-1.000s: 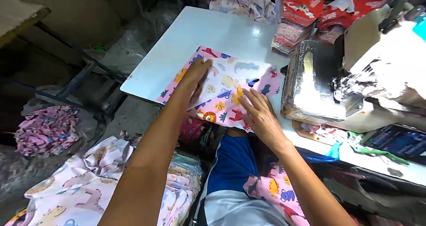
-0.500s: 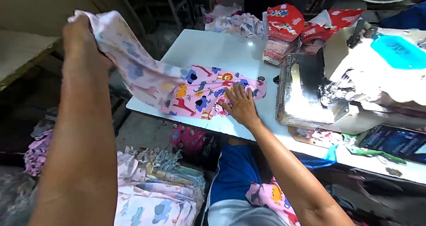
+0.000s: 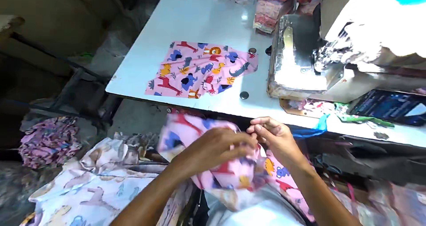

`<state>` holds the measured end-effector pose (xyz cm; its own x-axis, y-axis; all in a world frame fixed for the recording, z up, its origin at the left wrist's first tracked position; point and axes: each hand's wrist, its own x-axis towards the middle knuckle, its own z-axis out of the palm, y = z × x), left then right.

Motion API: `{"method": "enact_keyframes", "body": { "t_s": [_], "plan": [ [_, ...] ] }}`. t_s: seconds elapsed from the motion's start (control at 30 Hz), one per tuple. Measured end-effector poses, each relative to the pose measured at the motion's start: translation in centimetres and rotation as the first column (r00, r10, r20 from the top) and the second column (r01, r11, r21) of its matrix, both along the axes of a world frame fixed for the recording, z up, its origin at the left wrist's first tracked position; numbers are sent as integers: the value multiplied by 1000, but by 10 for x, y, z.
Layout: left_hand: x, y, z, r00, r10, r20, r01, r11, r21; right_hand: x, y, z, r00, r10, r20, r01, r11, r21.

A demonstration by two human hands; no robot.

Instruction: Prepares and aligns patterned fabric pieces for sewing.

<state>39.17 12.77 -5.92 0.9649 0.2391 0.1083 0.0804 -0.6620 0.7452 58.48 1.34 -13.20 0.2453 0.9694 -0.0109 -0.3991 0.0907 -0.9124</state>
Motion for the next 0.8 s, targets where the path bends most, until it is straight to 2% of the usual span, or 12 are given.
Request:
{"method": "enact_keyframes", "body": {
  "t_s": [0.07,0.13,0.17,0.23,0.3,0.37,0.53,0.6,0.67,0.73,0.8],
  "plan": [
    [18,4,-11,972,197,127,-167,963,-211,10,-13,5,999,-4,52,2,999,49],
    [36,5,-23,946,264,187,-196,929,-314,19,-19,14,988,-30,151,17,996,87],
    [43,4,-29,949,249,191,-187,937,-296,23,-21,18,977,-46,208,28,995,92],
    [48,-1,-45,969,187,163,-166,977,-137,32,-25,18,931,-68,359,44,996,74],
    [43,-1,-66,981,158,114,-157,987,-14,41,-34,3,832,-63,551,59,998,25],
    [30,-3,-92,984,177,31,-178,982,56,43,-51,-23,730,24,683,68,992,-107],
    [-8,-39,-134,937,175,-303,-145,982,120,21,-88,-87,602,279,748,44,924,-380],
    [-21,-49,-152,905,161,-394,-107,982,157,13,-91,-104,549,372,748,29,886,-462],
    [-28,-56,-155,869,149,-471,-86,984,154,9,-89,-112,534,442,721,-9,855,-518],
    [-35,-59,-151,853,166,-495,-120,985,123,5,-87,-114,543,406,736,-4,877,-481],
    [-42,-55,-142,857,260,-446,-230,966,121,6,-86,-110,551,248,797,61,940,-335]
  ]
}}
